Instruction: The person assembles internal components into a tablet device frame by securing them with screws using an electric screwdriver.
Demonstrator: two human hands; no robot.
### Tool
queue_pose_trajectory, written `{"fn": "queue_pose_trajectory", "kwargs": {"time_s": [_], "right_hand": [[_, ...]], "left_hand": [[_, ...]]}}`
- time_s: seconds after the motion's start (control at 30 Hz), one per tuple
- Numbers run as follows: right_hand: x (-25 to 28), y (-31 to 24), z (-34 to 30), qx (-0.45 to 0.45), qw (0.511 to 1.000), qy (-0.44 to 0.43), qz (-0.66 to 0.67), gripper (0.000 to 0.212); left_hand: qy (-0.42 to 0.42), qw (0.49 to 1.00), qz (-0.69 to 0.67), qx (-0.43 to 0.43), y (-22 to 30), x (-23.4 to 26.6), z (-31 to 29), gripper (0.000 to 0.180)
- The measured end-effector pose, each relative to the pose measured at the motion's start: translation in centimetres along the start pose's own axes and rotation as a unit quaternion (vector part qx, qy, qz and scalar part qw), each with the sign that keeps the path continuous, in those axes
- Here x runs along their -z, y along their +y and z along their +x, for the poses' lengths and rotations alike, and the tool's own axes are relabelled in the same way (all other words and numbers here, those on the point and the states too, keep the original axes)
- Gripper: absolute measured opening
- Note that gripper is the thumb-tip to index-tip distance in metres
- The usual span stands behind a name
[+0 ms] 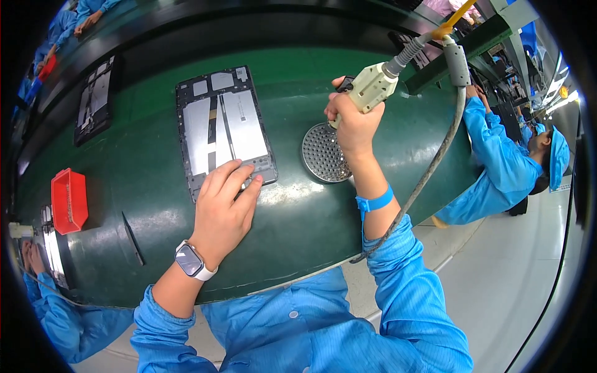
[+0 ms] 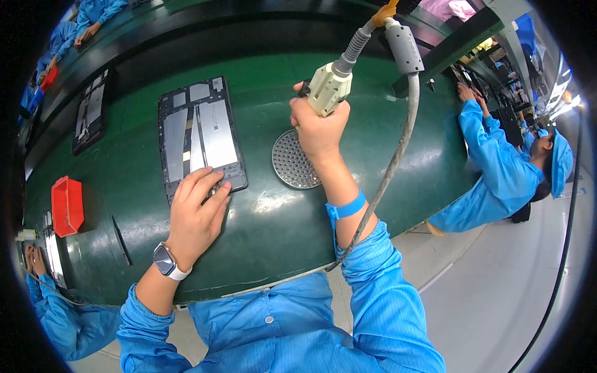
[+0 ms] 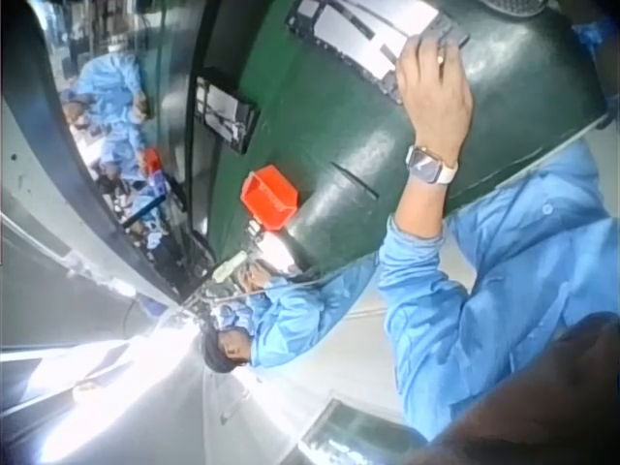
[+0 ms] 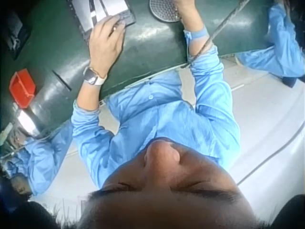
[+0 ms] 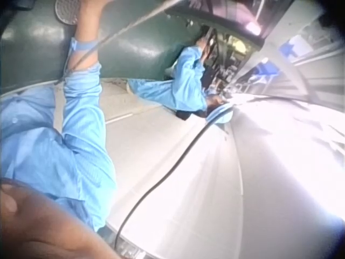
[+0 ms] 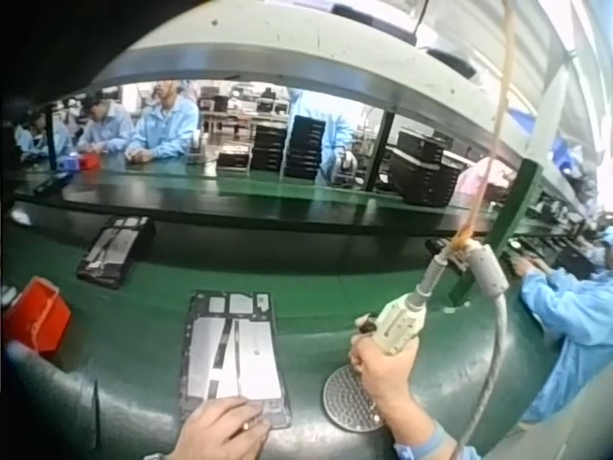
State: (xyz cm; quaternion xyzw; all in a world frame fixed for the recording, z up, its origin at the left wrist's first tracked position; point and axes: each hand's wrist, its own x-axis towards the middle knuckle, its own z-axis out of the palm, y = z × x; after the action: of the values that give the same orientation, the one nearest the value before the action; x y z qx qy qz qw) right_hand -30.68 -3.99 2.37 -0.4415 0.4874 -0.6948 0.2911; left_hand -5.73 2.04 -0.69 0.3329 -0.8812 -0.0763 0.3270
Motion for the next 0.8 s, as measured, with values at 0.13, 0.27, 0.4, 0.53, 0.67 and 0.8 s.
{"fn": "queue_pose_trajectory", "kwargs": {"time_s": [0.13,0.27,0.4,0.53,0.67,0.8], "right_hand": [[-0.5,0.2,0.0,0.002,1.0,-0.003,0.015,0.018],[-0.5,-0.8,-0.4,0.02,0.999,0.01,0.031,0.02],[-2.0,-3.1,-3.2,0.012,0.996,-0.03,0.088,0.025],[-4.6,-3.7,-6.3,-0.069,0.985,-0.11,0.111,0.026],[-5.0,-3.0,-7.1,-0.085,0.981,-0.145,0.098,0.024],[-4.7,-2.9,-7.0,-0.08,0.98,-0.157,0.094,0.026]], "left_hand": [[0.011,1.0,-0.003,0.003,-0.3,-0.1,-0.2,0.028],[0.031,0.999,0.008,0.0,-0.4,-0.5,-0.1,0.026],[0.037,0.999,0.006,-0.007,-0.4,-0.5,-0.3,0.024],[0.037,0.999,0.008,-0.006,-0.3,-0.5,-0.3,0.021],[0.038,0.999,0.005,-0.002,-0.1,-0.3,-0.3,0.021],[0.041,0.999,0.001,-0.004,0.0,-0.4,0.0,0.022]]}}
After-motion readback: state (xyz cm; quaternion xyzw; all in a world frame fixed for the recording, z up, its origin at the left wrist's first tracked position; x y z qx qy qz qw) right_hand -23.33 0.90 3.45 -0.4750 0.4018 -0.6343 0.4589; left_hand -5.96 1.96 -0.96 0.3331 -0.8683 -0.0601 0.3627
